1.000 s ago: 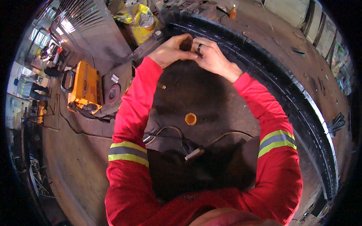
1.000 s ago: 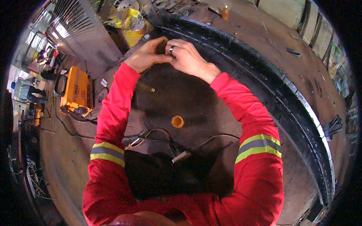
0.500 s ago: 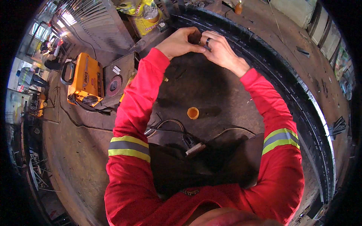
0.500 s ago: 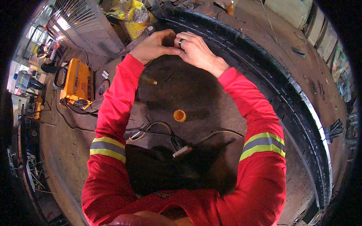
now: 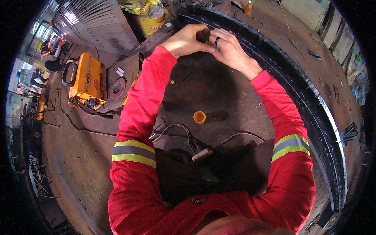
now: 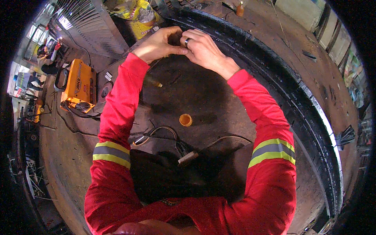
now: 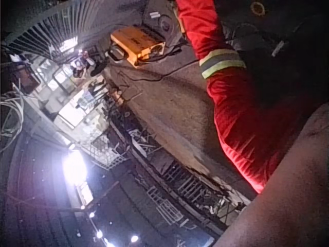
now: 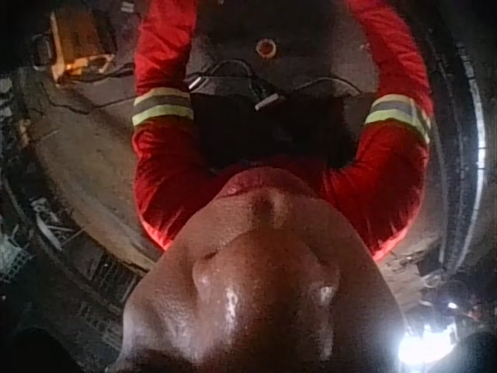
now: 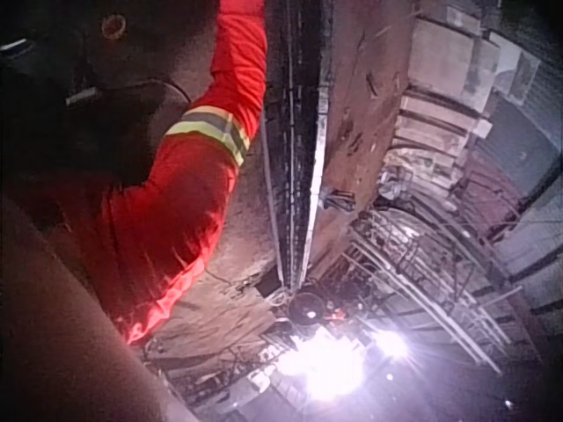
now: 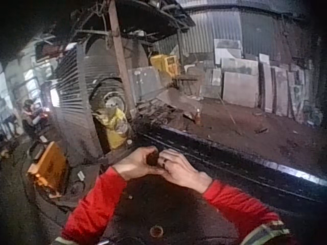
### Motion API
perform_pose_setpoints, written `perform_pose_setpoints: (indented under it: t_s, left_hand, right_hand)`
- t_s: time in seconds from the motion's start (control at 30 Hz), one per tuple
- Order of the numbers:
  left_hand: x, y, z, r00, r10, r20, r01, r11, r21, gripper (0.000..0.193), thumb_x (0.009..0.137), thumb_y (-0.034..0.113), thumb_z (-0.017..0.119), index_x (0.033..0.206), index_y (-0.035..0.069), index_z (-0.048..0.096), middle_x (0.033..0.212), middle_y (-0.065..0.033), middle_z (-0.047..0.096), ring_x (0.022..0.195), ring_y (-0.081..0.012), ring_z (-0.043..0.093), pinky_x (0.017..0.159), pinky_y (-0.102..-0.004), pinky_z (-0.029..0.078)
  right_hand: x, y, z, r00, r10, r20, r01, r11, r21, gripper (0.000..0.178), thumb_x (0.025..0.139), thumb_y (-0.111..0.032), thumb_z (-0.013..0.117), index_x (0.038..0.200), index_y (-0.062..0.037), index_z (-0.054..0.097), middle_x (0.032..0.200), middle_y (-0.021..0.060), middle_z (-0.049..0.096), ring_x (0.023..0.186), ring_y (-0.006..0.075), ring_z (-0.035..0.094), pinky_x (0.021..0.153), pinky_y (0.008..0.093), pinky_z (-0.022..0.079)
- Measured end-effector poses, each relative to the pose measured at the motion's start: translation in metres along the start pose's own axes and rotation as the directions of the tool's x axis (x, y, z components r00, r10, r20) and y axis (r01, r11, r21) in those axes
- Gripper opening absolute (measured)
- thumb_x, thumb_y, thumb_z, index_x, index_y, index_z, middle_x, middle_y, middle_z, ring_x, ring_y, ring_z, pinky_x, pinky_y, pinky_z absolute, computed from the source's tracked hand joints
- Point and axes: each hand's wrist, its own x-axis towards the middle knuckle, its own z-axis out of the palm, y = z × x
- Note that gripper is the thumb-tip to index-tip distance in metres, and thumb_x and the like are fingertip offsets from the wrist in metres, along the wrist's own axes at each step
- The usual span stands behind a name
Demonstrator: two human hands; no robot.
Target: The person applies a yellow substance to a large curved metal surface using a brush and a small cup. The person repeatedly dips the brush into the cup and spreads the substance along the metal edge. The person also handles a small bottle and a cap during the process.
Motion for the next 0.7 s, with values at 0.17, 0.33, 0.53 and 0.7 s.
perform_pose_setpoints:
  t_s: [0.17, 0.33, 0.53, 0.7]
  left_hand:
    - [0.001, 0.001, 0.001, 1.0, 0.026, -0.001, -0.026, 0.999, 0.021, 0.028, 0.073, 0.006, 0.077, 0.092, 0.003, 0.056, 0.083, 0.0034, 0.054, 0.082, -0.0054, 0.048, 0.074, -0.0236, 0.042]
    - [-0.003, 0.007, -0.002, 1.0, -0.016, 0.017, 0.015, 0.998, 0.059, 0.029, 0.073, 0.005, 0.076, 0.092, 0.003, 0.055, 0.083, 0.0027, 0.054, 0.082, -0.0058, 0.048, 0.074, -0.0233, 0.042]
    - [0.001, 0.0, 0.003, 1.0, -0.001, -0.002, 0.001, 0.995, 0.1, 0.027, 0.074, 0.003, 0.075, 0.09, 0.003, 0.054, 0.082, 0.0022, 0.054, 0.081, -0.0063, 0.049, 0.072, -0.0234, 0.042]
    - [0.001, 0.006, 0.004, 1.0, 0.001, -0.027, 0.001, 0.998, 0.057, 0.026, 0.073, 0.002, 0.075, 0.089, 0.004, 0.054, 0.08, 0.0031, 0.052, 0.079, -0.0064, 0.048, 0.072, -0.0238, 0.042]
  right_hand:
    - [0.0, 0.0, -0.001, 1.0, 0.003, 0.004, -0.003, 1.0, 0.007, 0.02, 0.065, 0.0, 0.067, 0.075, -0.0026, 0.051, 0.079, 0.0116, 0.05, 0.078, 0.0324, 0.053, 0.07, 0.04, 0.045]
    - [0.001, -0.004, 0.0, 1.0, -0.011, 0.021, 0.01, 0.999, 0.03, 0.021, 0.063, 0.0, 0.067, 0.076, -0.0025, 0.051, 0.08, 0.0116, 0.051, 0.079, 0.032, 0.053, 0.071, 0.0395, 0.045]
    - [-0.001, -0.001, -0.001, 0.998, -0.039, 0.04, 0.041, 0.998, -0.038, 0.021, 0.063, 0.0, 0.068, 0.076, -0.0026, 0.051, 0.08, 0.0119, 0.051, 0.08, 0.0324, 0.053, 0.071, 0.0395, 0.046]
    - [0.0, -0.003, -0.004, 1.0, 0.014, -0.003, -0.014, 1.0, -0.004, 0.021, 0.064, 0.0, 0.068, 0.076, -0.0024, 0.051, 0.08, 0.0122, 0.051, 0.08, 0.0331, 0.053, 0.071, 0.0402, 0.046]
